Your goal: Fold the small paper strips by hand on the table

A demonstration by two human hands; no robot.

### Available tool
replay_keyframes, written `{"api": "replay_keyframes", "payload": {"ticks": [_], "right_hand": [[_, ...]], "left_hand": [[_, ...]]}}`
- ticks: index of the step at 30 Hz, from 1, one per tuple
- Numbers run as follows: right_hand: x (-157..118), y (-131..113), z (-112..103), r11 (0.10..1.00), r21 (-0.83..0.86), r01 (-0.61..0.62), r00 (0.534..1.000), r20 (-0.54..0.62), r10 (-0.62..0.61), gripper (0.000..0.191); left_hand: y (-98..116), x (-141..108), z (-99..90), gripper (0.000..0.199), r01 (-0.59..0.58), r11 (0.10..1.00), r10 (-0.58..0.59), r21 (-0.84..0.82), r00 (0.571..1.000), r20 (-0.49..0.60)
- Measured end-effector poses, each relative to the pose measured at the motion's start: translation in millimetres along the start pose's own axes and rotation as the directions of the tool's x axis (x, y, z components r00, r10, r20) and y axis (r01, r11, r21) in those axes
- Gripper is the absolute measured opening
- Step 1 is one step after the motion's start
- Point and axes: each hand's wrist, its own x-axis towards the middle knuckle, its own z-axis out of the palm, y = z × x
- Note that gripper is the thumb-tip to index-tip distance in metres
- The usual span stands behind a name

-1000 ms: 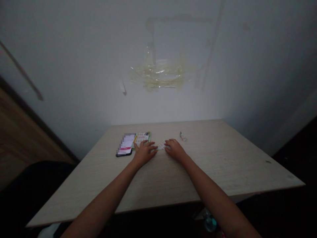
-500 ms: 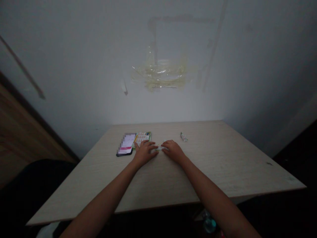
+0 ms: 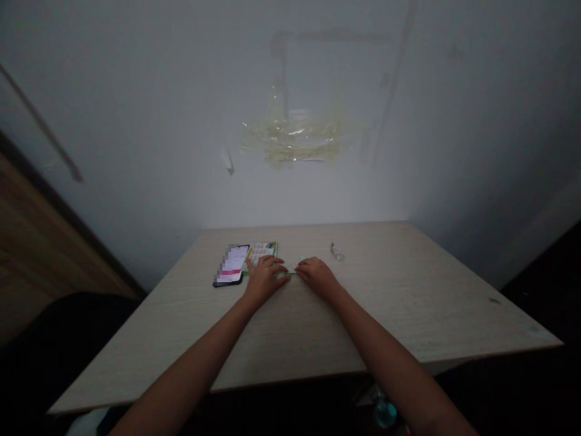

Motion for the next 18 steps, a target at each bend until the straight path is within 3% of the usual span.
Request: {"api": "replay_keyframes", "payload": {"ticks": [18], "right_hand": [[-1.0,-1.8,2.1,0.998,0.062,-0.015,0.999,-0.029,0.017,0.019]], "left_hand": [[8.0,-0.1,-6.1,0.015,0.004,1.0,-0.004,0.011,0.999,0.041]]}}
